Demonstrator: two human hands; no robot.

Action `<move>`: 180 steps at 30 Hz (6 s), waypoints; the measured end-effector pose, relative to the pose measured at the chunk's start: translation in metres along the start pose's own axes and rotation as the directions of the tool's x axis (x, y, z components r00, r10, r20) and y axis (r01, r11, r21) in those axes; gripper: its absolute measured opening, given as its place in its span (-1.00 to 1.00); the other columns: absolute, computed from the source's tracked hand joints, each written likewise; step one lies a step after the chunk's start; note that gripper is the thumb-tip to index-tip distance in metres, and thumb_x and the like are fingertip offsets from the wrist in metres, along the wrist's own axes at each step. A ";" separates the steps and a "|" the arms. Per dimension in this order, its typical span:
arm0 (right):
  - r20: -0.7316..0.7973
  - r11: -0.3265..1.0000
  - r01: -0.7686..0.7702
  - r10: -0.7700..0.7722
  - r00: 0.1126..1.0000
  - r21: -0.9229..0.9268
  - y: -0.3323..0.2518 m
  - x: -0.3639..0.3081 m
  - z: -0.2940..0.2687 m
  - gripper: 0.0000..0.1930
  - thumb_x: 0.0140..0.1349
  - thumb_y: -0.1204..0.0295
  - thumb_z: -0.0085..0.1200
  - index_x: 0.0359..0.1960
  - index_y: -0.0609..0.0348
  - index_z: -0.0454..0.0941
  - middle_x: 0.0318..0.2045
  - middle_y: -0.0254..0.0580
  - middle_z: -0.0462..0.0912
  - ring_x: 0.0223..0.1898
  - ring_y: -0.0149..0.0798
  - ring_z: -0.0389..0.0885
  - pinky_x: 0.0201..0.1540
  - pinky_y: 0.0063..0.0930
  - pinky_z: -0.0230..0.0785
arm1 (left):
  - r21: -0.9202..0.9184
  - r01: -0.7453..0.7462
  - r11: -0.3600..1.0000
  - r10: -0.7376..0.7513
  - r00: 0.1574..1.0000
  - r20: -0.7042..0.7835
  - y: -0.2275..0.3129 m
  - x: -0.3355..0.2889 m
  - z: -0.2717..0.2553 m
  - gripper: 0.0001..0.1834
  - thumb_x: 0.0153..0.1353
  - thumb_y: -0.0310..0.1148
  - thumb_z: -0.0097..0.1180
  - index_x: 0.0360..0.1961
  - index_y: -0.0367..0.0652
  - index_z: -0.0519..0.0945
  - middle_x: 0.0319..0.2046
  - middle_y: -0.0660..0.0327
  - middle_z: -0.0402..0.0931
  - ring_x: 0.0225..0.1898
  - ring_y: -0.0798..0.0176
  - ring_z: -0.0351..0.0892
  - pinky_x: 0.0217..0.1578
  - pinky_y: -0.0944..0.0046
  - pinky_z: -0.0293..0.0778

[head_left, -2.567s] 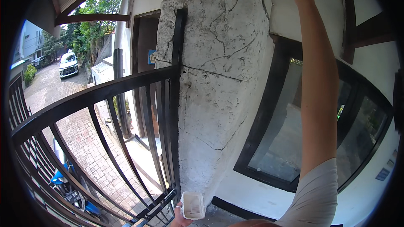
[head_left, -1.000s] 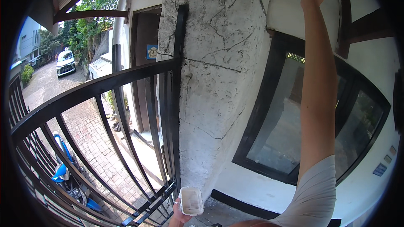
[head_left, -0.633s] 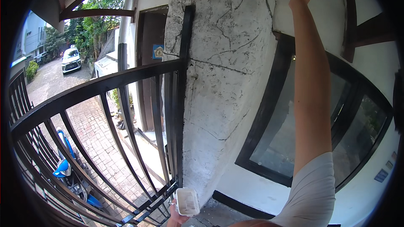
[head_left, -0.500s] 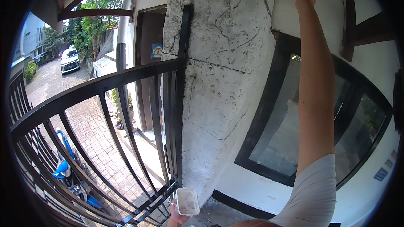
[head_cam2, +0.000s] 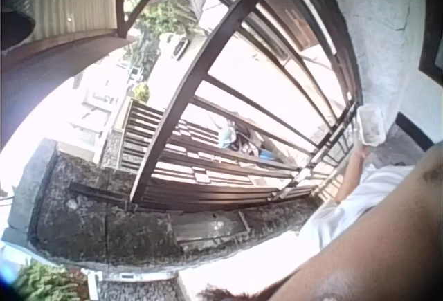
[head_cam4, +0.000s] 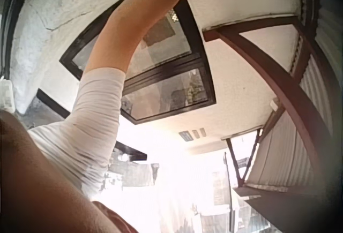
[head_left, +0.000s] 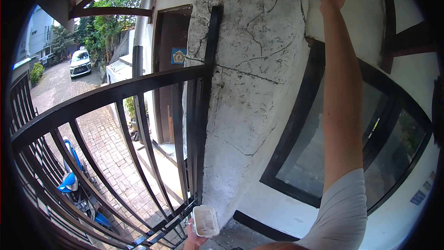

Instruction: The person applies putty from a small container to a damaged exterior wall post using a putty knife.

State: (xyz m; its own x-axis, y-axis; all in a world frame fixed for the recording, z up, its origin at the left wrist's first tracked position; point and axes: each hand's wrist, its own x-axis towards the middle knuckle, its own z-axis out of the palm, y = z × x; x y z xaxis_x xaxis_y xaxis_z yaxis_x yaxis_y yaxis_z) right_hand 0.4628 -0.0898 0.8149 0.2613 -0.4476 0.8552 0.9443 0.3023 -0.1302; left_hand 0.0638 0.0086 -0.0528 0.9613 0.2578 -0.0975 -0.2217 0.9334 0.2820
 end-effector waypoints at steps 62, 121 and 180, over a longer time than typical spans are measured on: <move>0.621 0.994 0.094 -0.036 0.783 -0.061 -0.020 0.011 -0.063 -0.82 0.31 0.35 0.28 -0.27 0.20 0.61 -0.51 -0.45 0.50 -0.51 -0.57 0.38 -0.46 -0.59 0.24 | -0.039 0.046 0.998 -0.044 0.998 0.039 -0.009 0.019 0.023 -0.27 0.33 0.22 -0.16 0.38 0.00 0.42 0.23 0.10 0.53 0.17 -0.10 0.57 0.13 -0.25 0.51; 0.064 -0.180 -0.919 0.984 -0.168 0.350 -0.280 -0.661 -0.432 -0.58 0.54 0.06 -0.09 0.03 0.17 0.58 -0.61 -0.23 0.48 -0.65 -0.37 0.28 -0.52 -0.46 0.11 | 0.037 0.147 0.988 -0.149 0.988 0.041 -0.032 -0.037 0.060 -0.06 0.22 0.47 -0.16 0.46 0.08 0.29 0.33 0.04 0.40 0.30 -0.24 0.41 0.22 -0.63 0.26; -0.020 0.082 -0.929 0.997 0.080 0.361 -0.247 -0.615 -0.564 -0.63 0.43 0.26 -0.01 0.13 0.25 0.48 -0.50 -0.10 0.55 -0.55 -0.29 0.47 -0.56 -0.46 0.23 | 0.122 0.218 0.968 -0.211 0.975 -0.069 -0.144 0.071 0.104 -0.26 0.42 0.34 -0.28 0.41 0.11 0.36 0.26 0.28 0.45 0.24 0.09 0.47 0.19 -0.11 0.45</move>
State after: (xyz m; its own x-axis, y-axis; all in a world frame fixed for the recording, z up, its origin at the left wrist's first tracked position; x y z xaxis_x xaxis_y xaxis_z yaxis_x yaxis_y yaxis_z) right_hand 0.1817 -0.3641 0.0377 0.9661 0.2481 -0.0714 -0.2373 0.7446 -0.6239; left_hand 0.1809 -0.1339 -0.0009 0.9727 0.0716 -0.2207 0.0151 0.9296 0.3682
